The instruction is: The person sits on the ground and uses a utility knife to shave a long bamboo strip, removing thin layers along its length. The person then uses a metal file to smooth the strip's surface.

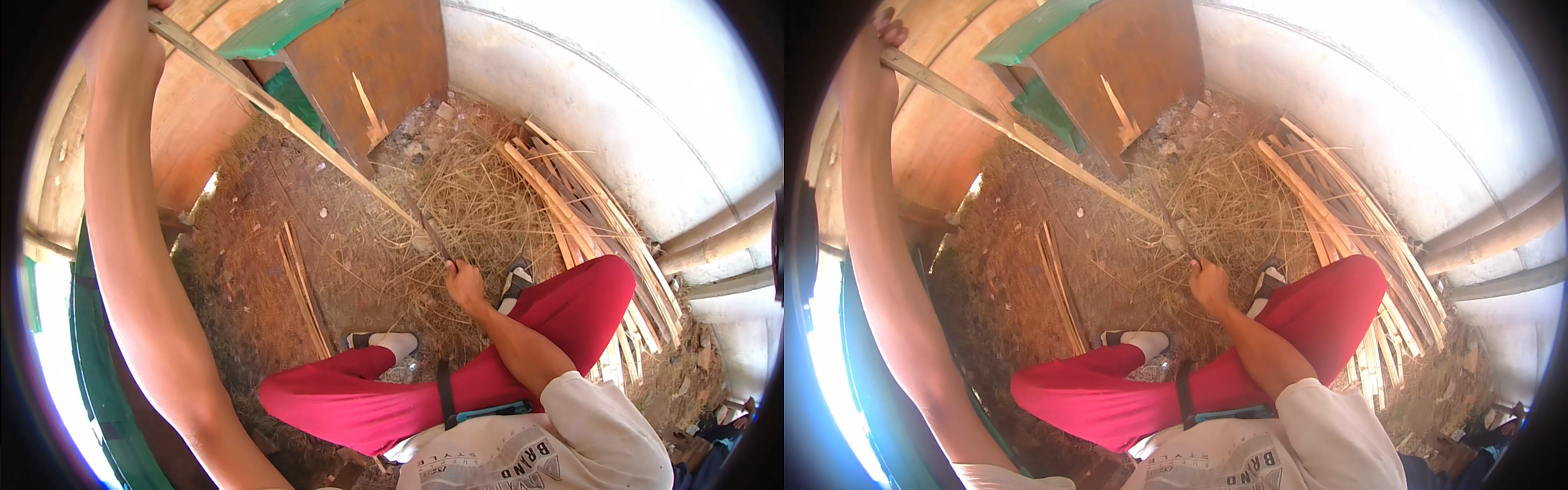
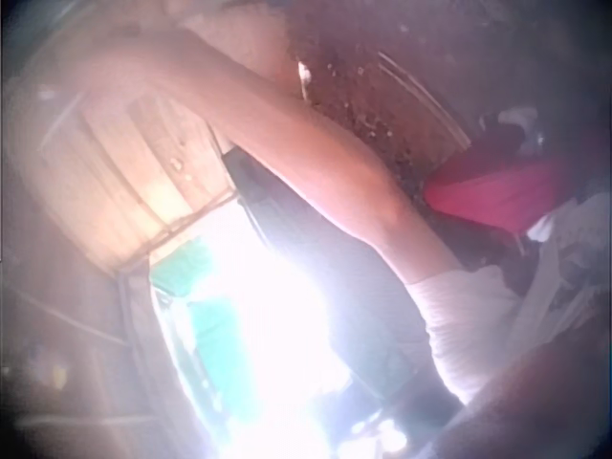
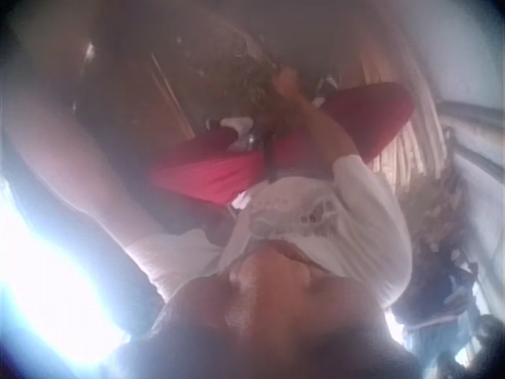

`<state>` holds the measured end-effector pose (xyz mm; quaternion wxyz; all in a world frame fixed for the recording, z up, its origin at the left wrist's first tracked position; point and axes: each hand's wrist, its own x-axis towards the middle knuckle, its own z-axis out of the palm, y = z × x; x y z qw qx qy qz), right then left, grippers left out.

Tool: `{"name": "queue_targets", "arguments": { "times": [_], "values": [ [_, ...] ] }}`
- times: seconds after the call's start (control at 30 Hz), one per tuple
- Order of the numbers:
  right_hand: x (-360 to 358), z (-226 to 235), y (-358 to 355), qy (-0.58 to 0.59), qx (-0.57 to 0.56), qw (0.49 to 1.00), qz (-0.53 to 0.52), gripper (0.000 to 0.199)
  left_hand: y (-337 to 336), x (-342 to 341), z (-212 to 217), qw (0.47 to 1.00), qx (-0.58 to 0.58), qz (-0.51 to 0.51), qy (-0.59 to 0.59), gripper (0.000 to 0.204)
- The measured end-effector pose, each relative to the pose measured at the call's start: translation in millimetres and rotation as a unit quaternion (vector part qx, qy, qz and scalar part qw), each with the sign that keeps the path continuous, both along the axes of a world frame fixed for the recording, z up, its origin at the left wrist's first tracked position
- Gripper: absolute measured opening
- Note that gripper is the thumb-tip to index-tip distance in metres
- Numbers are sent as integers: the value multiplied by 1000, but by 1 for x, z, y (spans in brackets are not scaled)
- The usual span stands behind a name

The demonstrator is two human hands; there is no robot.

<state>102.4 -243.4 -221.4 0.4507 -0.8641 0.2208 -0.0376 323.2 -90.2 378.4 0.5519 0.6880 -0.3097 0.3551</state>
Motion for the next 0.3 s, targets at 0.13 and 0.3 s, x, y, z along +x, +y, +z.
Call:
{"name": "queue_targets", "arguments": {
  "times": [0.13,0.3],
  "values": [
    [10,10,11,6,24,1000,-7,41,11,-56,-38,988,15,-101,119,61],
    [7,1,0,22,24,999,-9,43,41,-37,-179,978,36,-76,191,80]
  ]
}}
